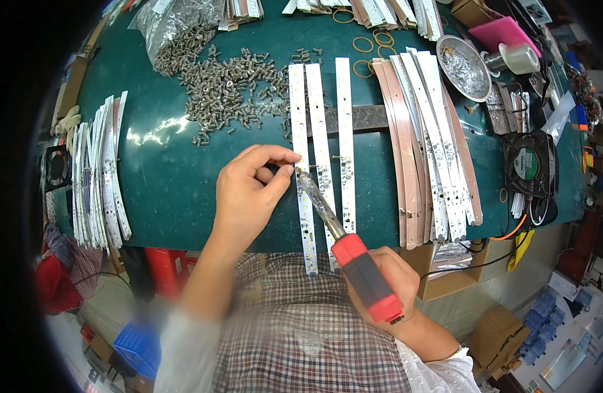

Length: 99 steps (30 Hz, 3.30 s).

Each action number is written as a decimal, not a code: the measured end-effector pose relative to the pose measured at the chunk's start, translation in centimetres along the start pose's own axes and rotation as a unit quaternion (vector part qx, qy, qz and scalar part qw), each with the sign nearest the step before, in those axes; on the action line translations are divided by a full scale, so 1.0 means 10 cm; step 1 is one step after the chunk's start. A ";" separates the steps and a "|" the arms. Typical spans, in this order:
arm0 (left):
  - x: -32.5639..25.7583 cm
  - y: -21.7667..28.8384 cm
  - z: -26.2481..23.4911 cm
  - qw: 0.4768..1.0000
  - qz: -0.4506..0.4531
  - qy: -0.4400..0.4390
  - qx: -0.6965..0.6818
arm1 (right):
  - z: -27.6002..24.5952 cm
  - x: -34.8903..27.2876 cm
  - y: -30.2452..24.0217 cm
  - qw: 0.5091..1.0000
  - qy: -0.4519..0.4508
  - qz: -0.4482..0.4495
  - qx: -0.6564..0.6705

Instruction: The person aligns LED strips and solders their connection points using a soldering iron, sets finished strips aside, gathers bundles of strips, and tapes them together by hand.

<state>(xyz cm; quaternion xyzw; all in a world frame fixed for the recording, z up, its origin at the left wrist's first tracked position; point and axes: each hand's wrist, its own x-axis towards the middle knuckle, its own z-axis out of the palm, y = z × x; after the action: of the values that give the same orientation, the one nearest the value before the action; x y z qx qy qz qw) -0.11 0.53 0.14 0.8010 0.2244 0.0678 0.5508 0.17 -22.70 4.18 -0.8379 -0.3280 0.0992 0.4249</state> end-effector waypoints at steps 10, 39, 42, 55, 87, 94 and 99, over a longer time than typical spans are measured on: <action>0.04 0.04 0.04 1.000 0.002 -0.011 -0.018 | -0.20 -0.10 -0.03 0.997 0.036 0.061 -0.029; 0.66 1.28 0.31 0.952 0.259 -0.059 0.152 | -0.98 -0.25 0.37 0.840 0.459 0.092 0.274; 1.21 1.57 0.84 0.883 0.405 -0.088 0.220 | -1.03 -0.27 0.34 0.824 0.478 0.070 0.298; 2.29 2.12 2.78 0.825 0.412 -0.028 0.385 | -1.17 -0.50 0.48 0.788 0.533 0.098 0.293; 0.22 0.21 -2.02 0.894 0.013 0.163 0.417 | -0.87 -0.15 0.39 0.847 0.437 0.065 0.297; -0.15 -0.23 -1.96 0.887 -0.076 0.196 0.411 | -0.69 -0.01 0.06 0.868 0.401 0.049 0.288; -0.13 -0.36 -1.91 0.844 0.037 0.265 0.465 | -0.66 -0.02 0.03 0.884 0.364 0.016 0.293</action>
<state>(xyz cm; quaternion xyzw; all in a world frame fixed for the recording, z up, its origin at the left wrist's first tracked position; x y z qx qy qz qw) -9.14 17.30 4.34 0.9224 0.3373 0.1858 0.0308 3.07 -27.27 8.00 -0.6572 -0.0927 -0.1148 0.7391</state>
